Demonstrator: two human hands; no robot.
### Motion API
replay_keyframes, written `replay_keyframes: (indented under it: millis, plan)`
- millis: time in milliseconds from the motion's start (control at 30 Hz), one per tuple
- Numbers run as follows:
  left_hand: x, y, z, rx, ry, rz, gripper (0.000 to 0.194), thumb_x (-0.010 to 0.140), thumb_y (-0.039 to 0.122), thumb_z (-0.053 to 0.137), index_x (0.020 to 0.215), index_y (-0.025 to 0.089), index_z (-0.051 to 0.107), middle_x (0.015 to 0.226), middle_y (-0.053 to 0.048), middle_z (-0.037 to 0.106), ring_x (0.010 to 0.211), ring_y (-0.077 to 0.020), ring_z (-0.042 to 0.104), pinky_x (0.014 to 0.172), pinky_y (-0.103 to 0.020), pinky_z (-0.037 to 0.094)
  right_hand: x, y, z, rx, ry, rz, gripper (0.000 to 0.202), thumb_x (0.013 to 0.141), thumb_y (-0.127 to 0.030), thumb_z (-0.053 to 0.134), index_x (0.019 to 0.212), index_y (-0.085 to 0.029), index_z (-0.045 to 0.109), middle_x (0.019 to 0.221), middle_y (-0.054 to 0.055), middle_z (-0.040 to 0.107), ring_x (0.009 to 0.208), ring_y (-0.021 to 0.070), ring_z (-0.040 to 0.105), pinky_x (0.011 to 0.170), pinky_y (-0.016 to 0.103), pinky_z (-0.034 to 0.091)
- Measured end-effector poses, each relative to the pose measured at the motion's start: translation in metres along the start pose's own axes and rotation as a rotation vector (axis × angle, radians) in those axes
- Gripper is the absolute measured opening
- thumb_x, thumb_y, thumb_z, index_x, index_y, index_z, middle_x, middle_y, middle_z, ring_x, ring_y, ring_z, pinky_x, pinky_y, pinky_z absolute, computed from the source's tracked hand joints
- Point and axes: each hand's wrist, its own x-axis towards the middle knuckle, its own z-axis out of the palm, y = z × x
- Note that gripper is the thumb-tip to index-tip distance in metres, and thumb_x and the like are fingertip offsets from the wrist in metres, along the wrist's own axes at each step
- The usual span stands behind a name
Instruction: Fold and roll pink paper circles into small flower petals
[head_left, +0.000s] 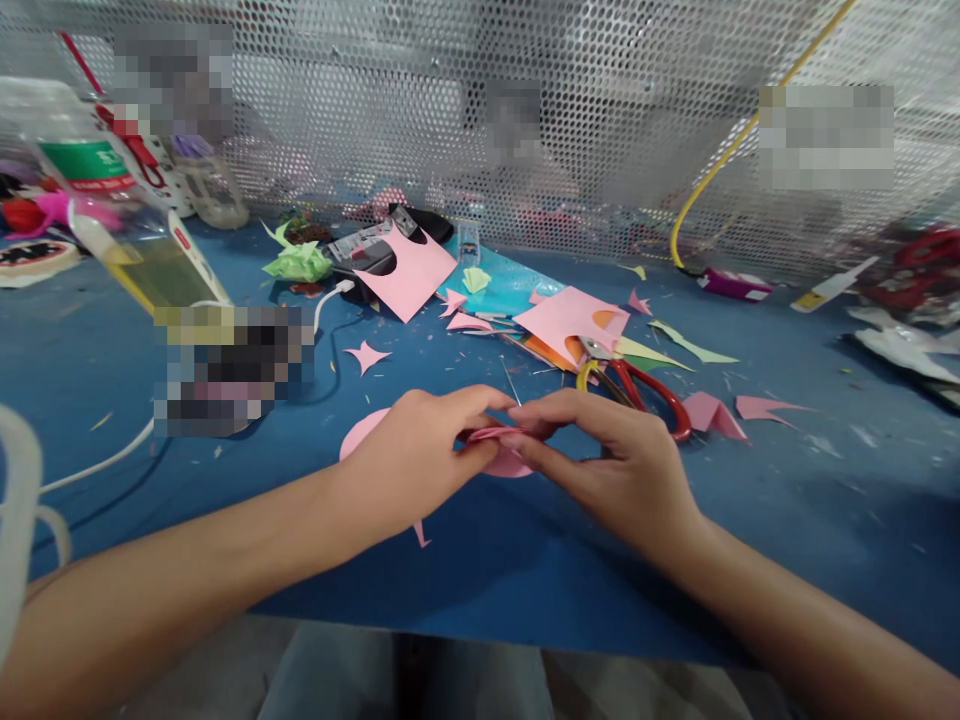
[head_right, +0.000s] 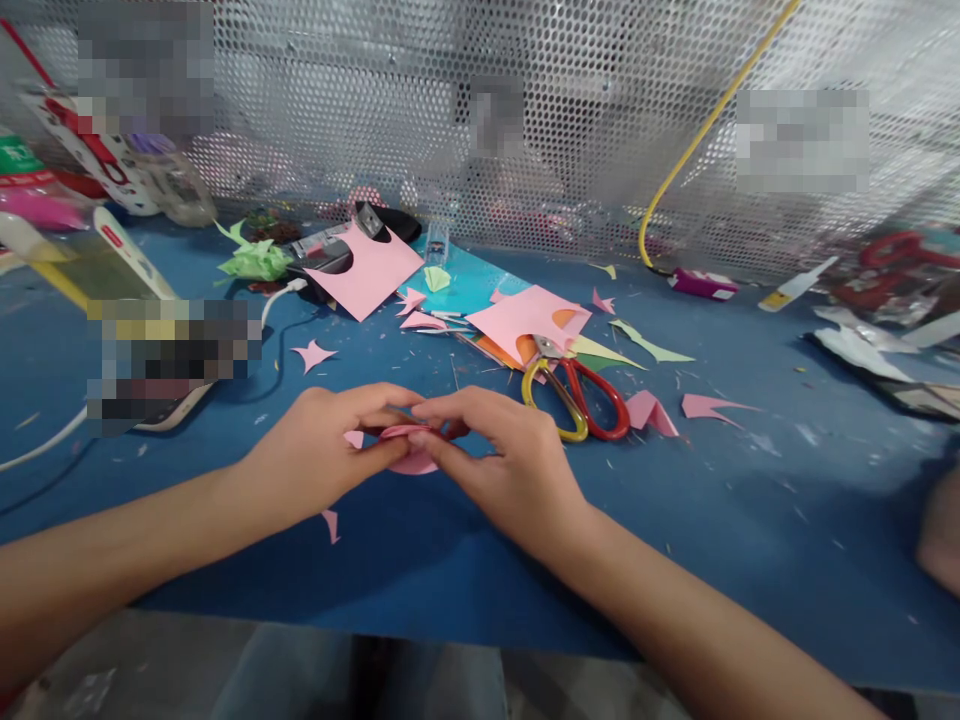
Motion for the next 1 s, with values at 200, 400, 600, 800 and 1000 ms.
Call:
replay_keyframes:
  millis: [200,400,600,800,1000]
  plan:
    - [-0.0007,-0.0041,0.0018,0.085,-0.022,0.026,0.016,0.082,0.025,0.051,0.092,0.024,0.063,0.072,0.004,0.07,0.059,-0.0112,0.06,0.052,-0.02,0.036,-0.0014,0.0014,-0.0002,-0.023,-0.033,-0.01,0.011,0.075,-0.021,0.064,0.086,-0.021,0.064,0.073,0.0,0.067,0.062,0.0115,0.061,0.056,0.023,0.05]
    - [0.0004,-0.0026,-0.0014,0.086,-0.04,0.025,0.022,0.082,0.019,0.049,0.072,0.021,0.068,0.056,0.005,0.061,0.049,-0.007,0.047,0.048,-0.019,0.029,-0.0001,-0.0028,-0.0007,-0.015,-0.04,0.036,0.011,0.075,-0.021,0.064,0.086,-0.02,0.065,0.074,0.0,0.068,0.063,0.011,0.062,0.059,0.022,0.052]
    - [0.0025,0.0024,-0.0026,-0.044,-0.109,-0.081,0.014,0.077,0.025,0.055,0.075,0.018,0.067,0.056,0.005,0.057,0.05,-0.0065,0.044,0.046,-0.017,0.029,0.0008,-0.004,-0.0012,0.034,-0.042,0.134,0.012,0.075,-0.018,0.062,0.087,-0.018,0.064,0.072,0.0,0.07,0.063,0.0112,0.065,0.06,0.02,0.054]
    - [0.003,-0.0018,-0.0014,0.022,-0.154,-0.047,0.026,0.079,0.031,0.054,0.064,0.014,0.066,0.05,0.003,0.052,0.048,-0.0064,0.037,0.044,-0.019,0.025,-0.0013,-0.004,-0.0017,0.023,-0.059,0.131,0.014,0.074,-0.014,0.06,0.087,-0.018,0.064,0.073,0.0,0.07,0.063,0.0112,0.065,0.059,0.02,0.054]
    - [0.0037,-0.0014,-0.0041,-0.032,-0.188,-0.074,0.03,0.078,0.032,0.053,0.057,0.012,0.062,0.046,0.005,0.041,0.047,-0.0057,0.032,0.042,-0.019,0.021,0.0005,-0.0043,-0.0056,0.07,-0.099,0.13,0.012,0.076,-0.016,0.058,0.084,-0.019,0.066,0.077,0.0,0.07,0.066,0.0112,0.065,0.061,0.02,0.053]
